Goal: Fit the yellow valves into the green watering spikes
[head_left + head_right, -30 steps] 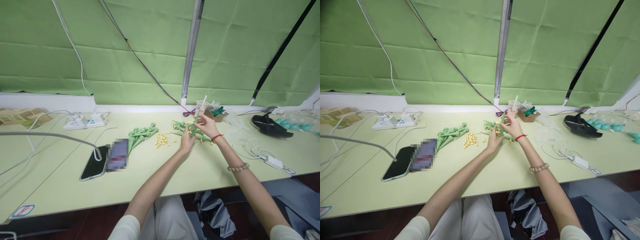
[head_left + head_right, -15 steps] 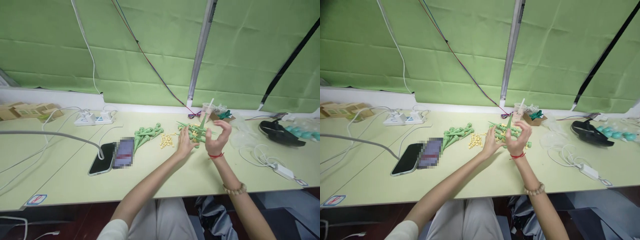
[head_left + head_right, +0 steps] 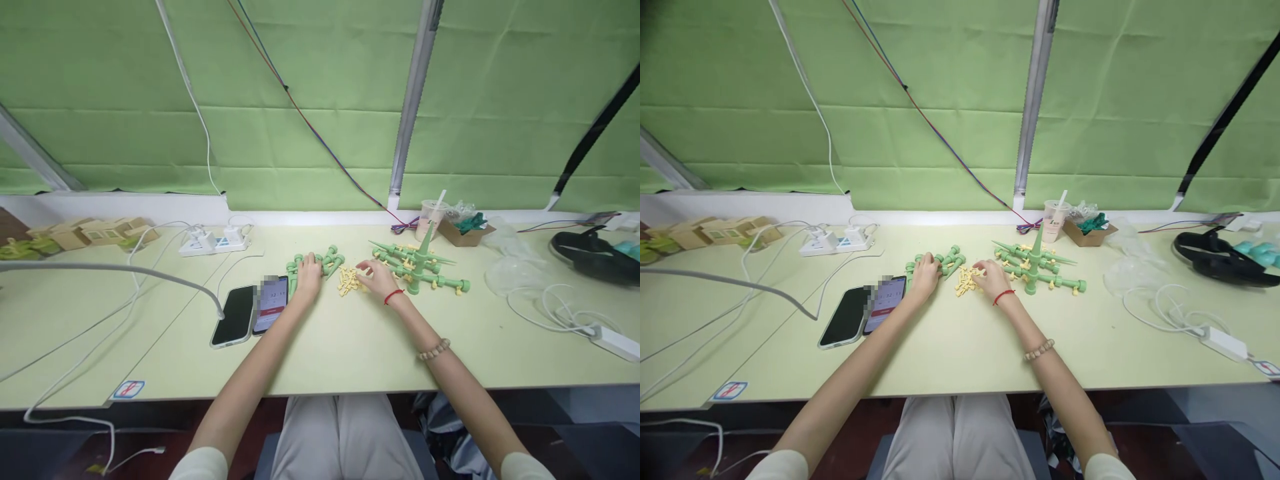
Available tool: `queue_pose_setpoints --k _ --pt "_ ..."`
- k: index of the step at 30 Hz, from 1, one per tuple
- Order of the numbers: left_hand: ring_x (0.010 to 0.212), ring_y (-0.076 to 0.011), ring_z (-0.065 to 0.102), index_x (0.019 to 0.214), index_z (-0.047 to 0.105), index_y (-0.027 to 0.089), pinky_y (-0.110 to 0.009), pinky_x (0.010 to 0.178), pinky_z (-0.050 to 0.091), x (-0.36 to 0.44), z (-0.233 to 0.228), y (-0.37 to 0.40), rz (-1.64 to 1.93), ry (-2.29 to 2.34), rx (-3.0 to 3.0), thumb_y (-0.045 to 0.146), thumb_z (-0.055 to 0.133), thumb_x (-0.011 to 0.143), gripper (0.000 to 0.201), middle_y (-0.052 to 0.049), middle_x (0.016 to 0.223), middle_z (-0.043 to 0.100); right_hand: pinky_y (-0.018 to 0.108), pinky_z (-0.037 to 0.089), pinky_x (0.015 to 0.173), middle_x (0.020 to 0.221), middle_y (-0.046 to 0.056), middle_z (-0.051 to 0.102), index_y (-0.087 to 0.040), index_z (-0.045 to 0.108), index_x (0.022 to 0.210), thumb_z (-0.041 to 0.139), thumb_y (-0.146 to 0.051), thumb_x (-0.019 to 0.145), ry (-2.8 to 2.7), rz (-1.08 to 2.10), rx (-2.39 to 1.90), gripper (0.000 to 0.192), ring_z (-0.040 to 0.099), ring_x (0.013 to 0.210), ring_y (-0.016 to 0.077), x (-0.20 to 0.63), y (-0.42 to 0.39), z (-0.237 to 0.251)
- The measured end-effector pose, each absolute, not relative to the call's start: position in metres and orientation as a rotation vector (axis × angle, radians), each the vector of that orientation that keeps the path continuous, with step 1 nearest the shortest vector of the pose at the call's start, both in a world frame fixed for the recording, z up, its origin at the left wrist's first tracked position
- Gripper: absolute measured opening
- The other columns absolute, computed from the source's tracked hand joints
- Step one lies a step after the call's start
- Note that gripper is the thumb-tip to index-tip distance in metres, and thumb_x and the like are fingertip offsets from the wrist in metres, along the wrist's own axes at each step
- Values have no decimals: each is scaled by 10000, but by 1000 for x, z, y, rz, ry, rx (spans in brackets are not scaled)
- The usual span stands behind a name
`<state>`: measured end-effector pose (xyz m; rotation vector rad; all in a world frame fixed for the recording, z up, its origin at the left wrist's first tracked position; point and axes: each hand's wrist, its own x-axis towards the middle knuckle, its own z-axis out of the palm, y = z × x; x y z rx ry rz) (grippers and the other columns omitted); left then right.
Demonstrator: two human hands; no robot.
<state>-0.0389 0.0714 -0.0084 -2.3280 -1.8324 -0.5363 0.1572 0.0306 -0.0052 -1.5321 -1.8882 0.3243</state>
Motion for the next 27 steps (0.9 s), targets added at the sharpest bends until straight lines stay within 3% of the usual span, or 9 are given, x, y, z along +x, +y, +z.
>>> queue_pose_setpoints --k 4,7,10,13,16,18,22,27 --pt "1054 -286 429 855 592 121 -404 878 327 -32 -10 73 -503 -1841 -2300 106 477 783 136 -155 1060 512 345 427 820 1091 111 571 -175 581 1114 695 -338 641 -2070 462 -1665 513 548 974 239 157 32 -15" --pt "1038 -288 456 921 586 117 -411 867 344 -30 -8 73 -680 -1820 -2268 175 440 826 184 -167 1052 536 360 401 889 1103 121 568 -162 574 1134 678 -278 674 -2143 458 -1583 486 513 1054 245 155 33 -24" --pt "984 -247 516 1007 541 145 -379 836 387 -29 -2 68 -1239 -1787 -2275 231 410 857 217 -130 1014 580 348 420 865 1034 106 592 -167 616 1050 618 -228 748 -2111 436 -1454 309 548 980 205 152 37 -33" --pt "738 -175 587 1021 490 180 -298 651 450 -25 2 55 -2022 -1808 -2333 363 377 883 255 -57 827 615 336 448 813 968 94 609 -166 646 962 644 -218 741 -2057 412 -1341 226 568 896 186 150 41 -42" --pt "473 -114 522 993 491 187 -226 433 383 -22 4 41 -2589 -1885 -2450 520 398 842 378 -7 639 568 316 475 727 905 81 619 -161 665 842 666 -215 724 -2000 405 -1267 130 573 739 151 150 42 -48" --pt "411 -93 491 985 508 174 -210 389 353 -21 2 35 -2768 -1965 -2576 557 438 809 427 1 598 550 291 485 665 889 76 622 -154 661 759 667 -198 718 -1962 425 -1223 60 553 635 116 150 43 -51" --pt "531 -100 586 1053 494 157 -213 498 450 -20 -2 33 -2982 -2041 -2718 399 579 778 376 -28 730 614 272 490 613 816 58 625 -148 639 709 701 -205 676 -1868 452 -1217 91 561 605 112 150 46 -55" --pt "686 -109 629 1082 526 144 -237 658 505 -17 -5 31 -3043 -2064 -2729 195 655 716 391 -77 915 655 290 502 638 936 96 613 -148 646 935 689 -265 694 -1843 433 -1227 271 590 698 138 151 47 -57"
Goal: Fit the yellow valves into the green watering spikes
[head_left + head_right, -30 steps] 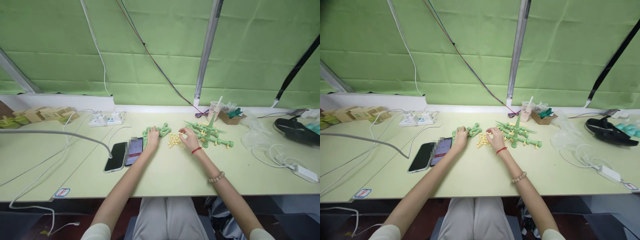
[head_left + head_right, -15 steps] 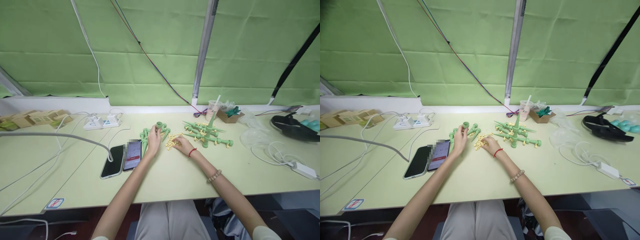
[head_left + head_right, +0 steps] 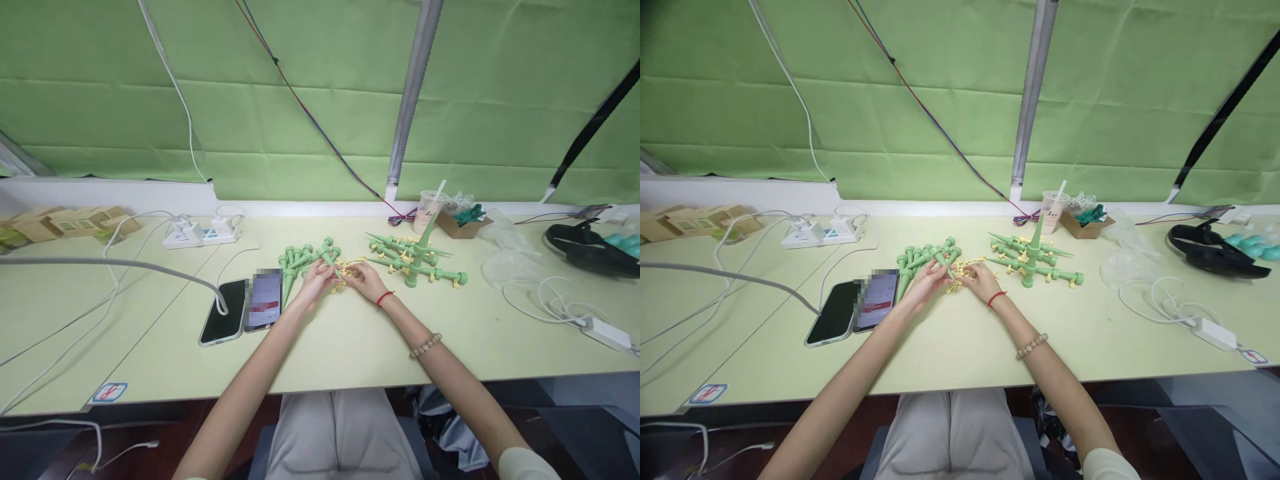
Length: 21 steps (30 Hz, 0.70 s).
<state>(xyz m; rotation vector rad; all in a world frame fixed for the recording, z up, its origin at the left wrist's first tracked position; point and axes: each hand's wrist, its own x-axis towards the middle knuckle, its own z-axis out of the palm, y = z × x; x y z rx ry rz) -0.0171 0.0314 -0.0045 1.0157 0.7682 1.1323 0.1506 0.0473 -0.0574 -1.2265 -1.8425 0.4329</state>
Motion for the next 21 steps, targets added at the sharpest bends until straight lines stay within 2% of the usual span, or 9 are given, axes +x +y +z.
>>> queue_pose_setpoints --k 3,6,10,13,17,21 --pt "682 -101 627 1067 573 139 -225 653 502 -15 -3 29 1113 783 1023 190 669 698 385 -85 948 663 309 496 699 949 103 621 -156 664 940 669 -209 712 -1991 377 -1203 234 593 801 169 151 47 -56" --pt "688 -100 629 1038 606 131 -216 650 498 -14 -2 27 1108 802 1033 174 674 682 366 -86 948 673 328 487 716 836 90 644 -149 684 882 671 -175 708 -2031 339 -1262 176 594 758 177 150 46 -55" --pt "658 -95 625 1049 591 112 -211 634 498 -14 -2 27 1109 805 1053 127 666 663 393 -94 933 680 335 489 716 839 98 661 -155 692 805 617 -240 759 -1878 348 -1220 122 606 765 188 150 44 -50" --pt "638 -106 635 1192 480 139 -220 612 496 -13 -4 26 1092 768 1081 149 666 672 552 -91 912 681 330 504 690 800 85 689 -161 693 795 557 -330 793 -1536 488 -1184 217 629 728 184 151 41 -40" --pt "586 -117 633 1360 223 239 -232 560 495 -11 -6 23 1129 744 1168 182 685 655 845 -37 829 669 320 529 640 784 81 708 -146 695 835 652 -463 665 -1155 836 -1134 363 650 686 181 154 35 -25" --pt "599 -140 644 1325 280 242 -252 560 513 -9 -6 20 1106 731 1258 259 716 639 813 -15 778 636 340 526 756 902 82 709 -154 698 866 756 -392 545 -1160 1027 -1057 404 659 789 190 153 26 -16"
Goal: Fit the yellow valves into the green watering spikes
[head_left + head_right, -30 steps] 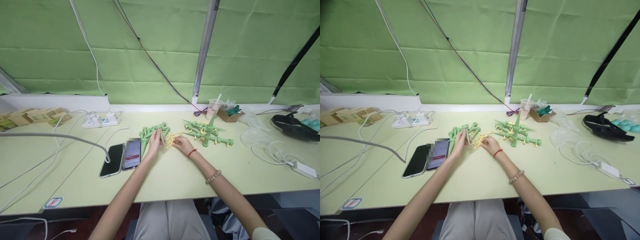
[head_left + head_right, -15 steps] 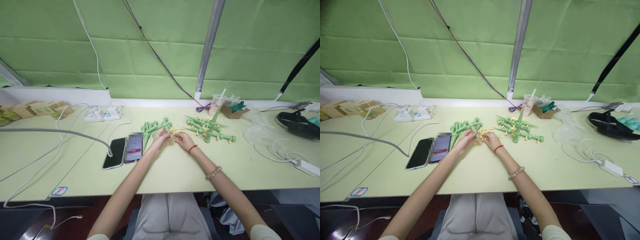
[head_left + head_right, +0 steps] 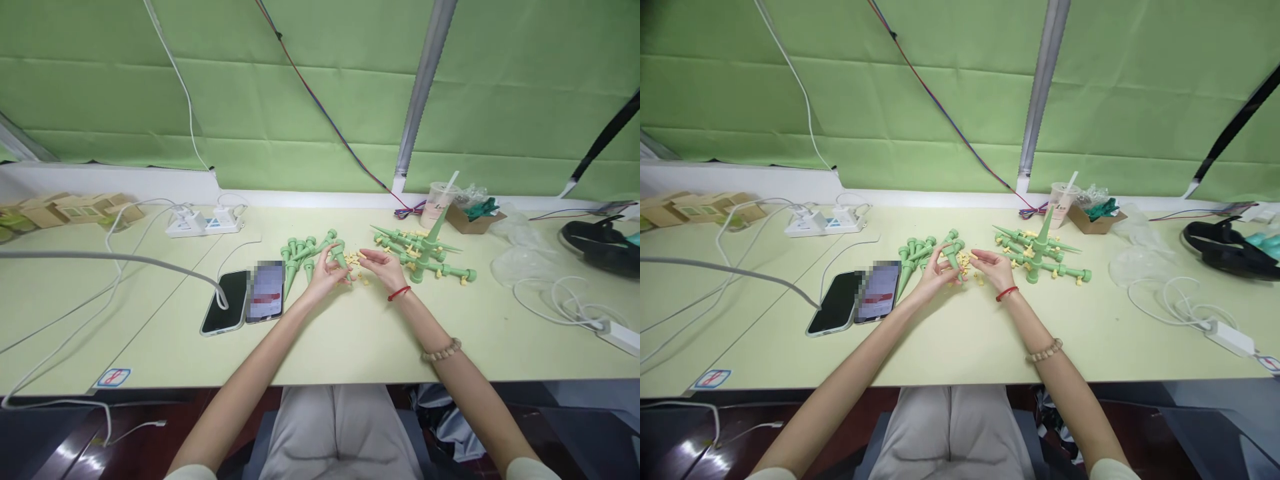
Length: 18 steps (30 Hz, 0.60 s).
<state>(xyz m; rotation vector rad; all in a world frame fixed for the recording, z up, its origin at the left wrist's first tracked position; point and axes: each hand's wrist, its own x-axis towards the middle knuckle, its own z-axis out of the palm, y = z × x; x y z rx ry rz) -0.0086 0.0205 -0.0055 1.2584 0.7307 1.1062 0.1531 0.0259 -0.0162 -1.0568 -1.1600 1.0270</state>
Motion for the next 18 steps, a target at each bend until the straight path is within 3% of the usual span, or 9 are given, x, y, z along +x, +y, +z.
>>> queue_pose_setpoints --k 4,8,18 --pt "582 -140 636 1272 373 218 -263 551 520 -8 -4 19 1081 744 1299 338 684 682 678 -5 745 602 337 519 738 857 70 709 -174 710 858 679 -339 676 -1390 785 -1074 247 649 776 186 148 16 -8" --pt "609 -126 623 1306 376 211 -259 571 525 -8 -5 20 1110 753 1322 318 693 673 716 -14 767 599 311 498 745 827 45 698 -215 709 870 544 -283 813 -1649 430 -1057 187 627 762 162 147 8 -1" --pt "607 -133 624 1281 431 159 -264 555 528 -7 -5 19 1133 758 1412 327 657 698 648 -50 839 621 279 519 691 802 36 715 -199 707 773 604 -254 755 -1573 401 -1097 119 649 694 153 149 8 0"
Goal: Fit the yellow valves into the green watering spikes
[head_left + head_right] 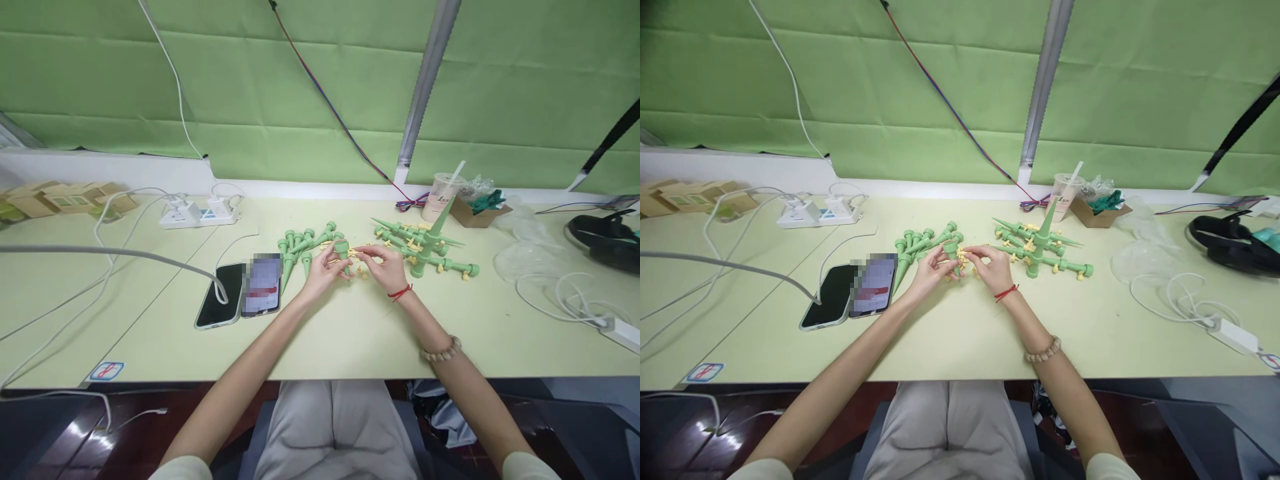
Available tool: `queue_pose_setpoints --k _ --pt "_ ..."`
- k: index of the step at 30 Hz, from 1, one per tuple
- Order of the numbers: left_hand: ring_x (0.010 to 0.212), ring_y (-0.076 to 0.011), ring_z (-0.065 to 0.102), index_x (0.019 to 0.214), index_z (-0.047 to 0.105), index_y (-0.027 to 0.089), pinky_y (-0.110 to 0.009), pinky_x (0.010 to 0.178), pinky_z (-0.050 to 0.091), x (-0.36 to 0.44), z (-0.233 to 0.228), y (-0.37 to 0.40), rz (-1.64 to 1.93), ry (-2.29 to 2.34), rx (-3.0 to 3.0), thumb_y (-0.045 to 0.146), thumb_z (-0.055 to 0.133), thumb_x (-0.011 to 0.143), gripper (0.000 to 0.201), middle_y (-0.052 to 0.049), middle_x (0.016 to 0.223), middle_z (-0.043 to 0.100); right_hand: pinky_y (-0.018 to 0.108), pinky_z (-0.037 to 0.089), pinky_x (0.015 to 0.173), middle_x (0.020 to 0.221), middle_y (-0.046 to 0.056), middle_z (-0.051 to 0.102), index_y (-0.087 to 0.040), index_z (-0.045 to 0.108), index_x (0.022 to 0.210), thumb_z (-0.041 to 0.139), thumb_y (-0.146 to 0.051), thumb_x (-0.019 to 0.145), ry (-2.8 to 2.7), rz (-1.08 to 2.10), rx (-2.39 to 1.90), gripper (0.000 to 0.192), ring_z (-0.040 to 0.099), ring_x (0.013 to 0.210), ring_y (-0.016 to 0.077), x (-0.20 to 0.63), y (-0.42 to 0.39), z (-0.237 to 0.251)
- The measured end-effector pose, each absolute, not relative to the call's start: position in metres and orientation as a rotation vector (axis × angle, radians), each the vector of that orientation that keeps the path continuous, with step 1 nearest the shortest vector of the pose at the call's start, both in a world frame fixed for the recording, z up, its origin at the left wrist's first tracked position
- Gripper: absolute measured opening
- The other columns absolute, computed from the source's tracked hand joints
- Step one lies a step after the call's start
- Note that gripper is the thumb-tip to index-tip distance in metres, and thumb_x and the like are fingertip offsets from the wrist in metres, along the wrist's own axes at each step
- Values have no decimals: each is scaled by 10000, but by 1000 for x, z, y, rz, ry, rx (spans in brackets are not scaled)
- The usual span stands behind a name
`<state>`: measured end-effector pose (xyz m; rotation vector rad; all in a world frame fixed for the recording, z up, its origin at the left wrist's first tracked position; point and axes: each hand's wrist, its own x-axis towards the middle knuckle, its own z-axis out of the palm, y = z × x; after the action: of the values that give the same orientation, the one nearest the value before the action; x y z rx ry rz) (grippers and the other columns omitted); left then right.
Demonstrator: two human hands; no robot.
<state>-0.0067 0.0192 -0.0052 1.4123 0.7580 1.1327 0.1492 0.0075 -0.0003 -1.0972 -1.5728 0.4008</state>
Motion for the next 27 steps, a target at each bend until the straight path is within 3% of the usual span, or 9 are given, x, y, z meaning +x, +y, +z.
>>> queue_pose_setpoints --k 6,12,18,20,24,27 --pt "614 -142 625 1161 506 121 -252 536 525 -3 -8 19 1153 765 1365 358 662 683 556 -52 804 620 290 531 691 793 35 718 -196 707 757 613 -256 738 -1532 465 -1092 113 655 692 158 148 6 3" --pt "590 -106 589 1221 482 156 -238 547 513 -4 -10 17 1176 815 1456 287 636 694 564 -56 918 636 302 537 673 772 66 714 -173 704 739 644 -305 700 -1475 624 -1079 150 656 679 167 146 7 0" --pt "576 -100 539 1150 568 189 -187 535 457 -11 -12 19 1217 951 1734 201 582 719 431 17 634 584 321 540 566 637 58 674 -137 667 720 713 -523 549 -1253 1152 -1118 425 608 522 147 143 14 -16" --pt "517 -91 524 1154 549 177 -176 467 428 -11 -13 22 1193 938 1672 230 579 729 430 23 612 557 332 538 609 689 72 674 -140 657 755 669 -549 606 -1320 1050 -1126 436 624 575 162 141 14 -17" --pt "432 -95 530 1106 532 133 -191 367 388 -10 -13 26 1117 874 1507 336 596 731 431 2 658 553 356 490 782 879 96 663 -180 634 860 555 -423 790 -1740 482 -1095 265 625 795 202 143 12 -12" --pt "432 -96 532 1140 523 137 -202 374 398 -9 -12 23 1071 852 1489 354 613 717 483 -15 704 574 367 451 807 847 112 641 -188 607 788 429 -348 866 -1918 235 -1108 251 586 851 228 146 10 -9"
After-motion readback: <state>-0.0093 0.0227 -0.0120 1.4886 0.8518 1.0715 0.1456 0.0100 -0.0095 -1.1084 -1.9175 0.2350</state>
